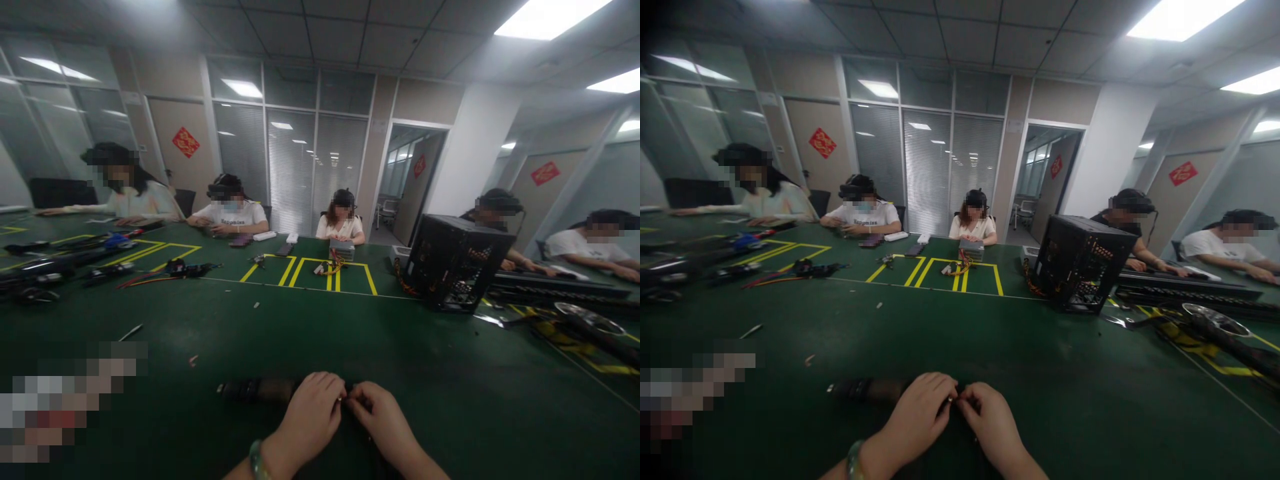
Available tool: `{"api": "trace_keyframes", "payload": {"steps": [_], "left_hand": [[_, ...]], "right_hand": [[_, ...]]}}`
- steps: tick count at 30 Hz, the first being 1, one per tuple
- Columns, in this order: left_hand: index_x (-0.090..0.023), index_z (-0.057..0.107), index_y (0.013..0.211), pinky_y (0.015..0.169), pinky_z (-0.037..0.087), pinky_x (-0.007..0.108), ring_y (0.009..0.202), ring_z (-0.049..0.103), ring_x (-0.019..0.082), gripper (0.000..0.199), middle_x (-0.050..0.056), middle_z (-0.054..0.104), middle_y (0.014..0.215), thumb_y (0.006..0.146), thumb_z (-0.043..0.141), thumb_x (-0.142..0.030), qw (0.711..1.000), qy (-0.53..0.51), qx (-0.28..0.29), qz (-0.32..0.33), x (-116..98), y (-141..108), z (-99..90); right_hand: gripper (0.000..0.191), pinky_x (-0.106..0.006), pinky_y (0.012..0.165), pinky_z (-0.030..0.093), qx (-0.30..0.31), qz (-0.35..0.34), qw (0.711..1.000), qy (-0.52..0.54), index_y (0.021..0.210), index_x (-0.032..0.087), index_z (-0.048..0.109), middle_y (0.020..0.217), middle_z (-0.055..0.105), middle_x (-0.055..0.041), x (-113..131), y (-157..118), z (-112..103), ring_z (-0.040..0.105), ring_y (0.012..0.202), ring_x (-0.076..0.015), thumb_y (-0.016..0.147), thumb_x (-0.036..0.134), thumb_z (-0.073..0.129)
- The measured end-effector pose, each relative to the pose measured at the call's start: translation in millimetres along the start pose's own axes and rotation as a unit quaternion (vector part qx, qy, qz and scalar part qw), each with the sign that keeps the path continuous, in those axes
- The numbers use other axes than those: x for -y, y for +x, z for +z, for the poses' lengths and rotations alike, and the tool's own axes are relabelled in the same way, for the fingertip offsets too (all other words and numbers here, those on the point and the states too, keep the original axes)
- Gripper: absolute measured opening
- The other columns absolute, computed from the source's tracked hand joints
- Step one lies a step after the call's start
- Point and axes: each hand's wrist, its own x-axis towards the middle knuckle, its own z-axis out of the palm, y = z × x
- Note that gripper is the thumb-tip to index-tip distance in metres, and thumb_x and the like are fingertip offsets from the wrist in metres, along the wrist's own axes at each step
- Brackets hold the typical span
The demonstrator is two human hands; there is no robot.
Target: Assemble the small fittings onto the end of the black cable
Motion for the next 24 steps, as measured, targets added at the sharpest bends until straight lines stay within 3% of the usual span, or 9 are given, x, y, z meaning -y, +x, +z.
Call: {"api": "trace_keyframes", "payload": {"steps": [12, 24], "left_hand": [[-0.021, 0.056, 0.093, 0.091, 0.038, 0.035, 0.094, 0.053, 0.020, 0.017, 0.002, 0.060, 0.097, 0.081, 0.051, -0.010, 1.000, -0.010, -0.015, 0.007, 0.8, -2.1, 1.3], [-0.021, 0.058, 0.091, 0.091, 0.037, 0.035, 0.094, 0.053, 0.020, 0.014, 0.002, 0.061, 0.097, 0.083, 0.052, -0.011, 1.000, -0.022, -0.015, 0.008, 6.1, -0.3, 6.3]], "right_hand": [[0.010, -0.022, 0.065, 0.039, 0.001, 0.003, 1.000, -0.002, 0.079, 0.020, 0.066, 0.080, 0.064, 0.0000, 7.9, -3.0, -3.0, 0.058, 0.072, -0.0152, 0.083, 0.020, 0.057], [0.010, -0.021, 0.065, 0.040, -0.007, -0.011, 1.000, -0.005, 0.078, 0.019, 0.065, 0.078, 0.063, 0.0003, -0.1, -1.5, 2.4, 0.057, 0.071, -0.0147, 0.083, 0.020, 0.056]]}}
